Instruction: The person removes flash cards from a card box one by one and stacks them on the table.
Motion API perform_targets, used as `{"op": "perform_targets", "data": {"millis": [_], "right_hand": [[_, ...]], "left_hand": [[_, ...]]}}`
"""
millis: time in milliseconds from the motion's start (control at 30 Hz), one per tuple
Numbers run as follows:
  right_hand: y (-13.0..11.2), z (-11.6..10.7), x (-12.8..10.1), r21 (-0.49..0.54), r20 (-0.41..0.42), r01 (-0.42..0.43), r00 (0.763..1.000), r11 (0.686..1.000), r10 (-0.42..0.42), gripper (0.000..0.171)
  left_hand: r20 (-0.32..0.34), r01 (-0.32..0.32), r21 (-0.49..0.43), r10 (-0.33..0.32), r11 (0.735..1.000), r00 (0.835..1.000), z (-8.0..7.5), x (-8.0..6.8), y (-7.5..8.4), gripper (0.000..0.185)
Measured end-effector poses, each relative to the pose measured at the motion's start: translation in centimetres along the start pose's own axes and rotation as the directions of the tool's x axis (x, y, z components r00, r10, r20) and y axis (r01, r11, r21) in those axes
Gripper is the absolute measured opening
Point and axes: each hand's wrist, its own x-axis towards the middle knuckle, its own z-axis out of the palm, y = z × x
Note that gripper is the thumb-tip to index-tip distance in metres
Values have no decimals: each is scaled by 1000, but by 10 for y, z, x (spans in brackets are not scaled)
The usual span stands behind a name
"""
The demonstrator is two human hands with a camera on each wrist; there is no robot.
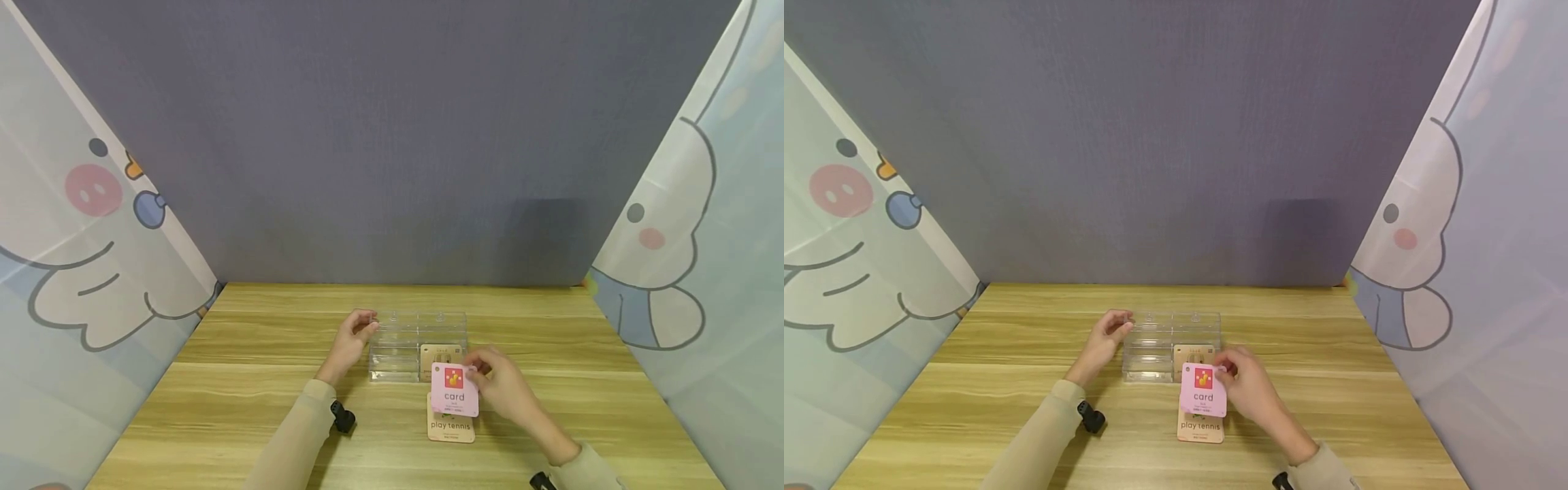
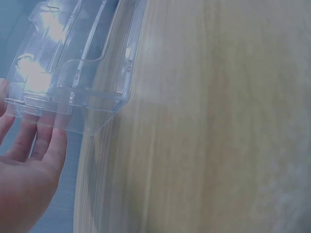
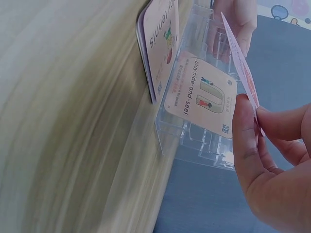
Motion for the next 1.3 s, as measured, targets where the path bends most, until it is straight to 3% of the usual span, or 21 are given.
{"op": "perform_targets", "data": {"millis": [400,933,1200,1300], "right_hand": [[1,6,-4,-16,39,-51,998,999,52,23],[9,14,-6,-56,96,-16,995,998,22,23],[8,19,-8,-57,113,-26,993,998,33,22],[7,19,-8,-63,122,-28,992,998,36,22]], "left_hand": [[-2,12,-10,-12,1000,1000,1,2,-4,27],[-8,2,-12,-2,1000,1000,0,2,-2,27],[-32,-6,-7,5,1000,999,2,16,-37,34],[-23,-11,-10,11,1000,1000,1,15,-37,36]]}}
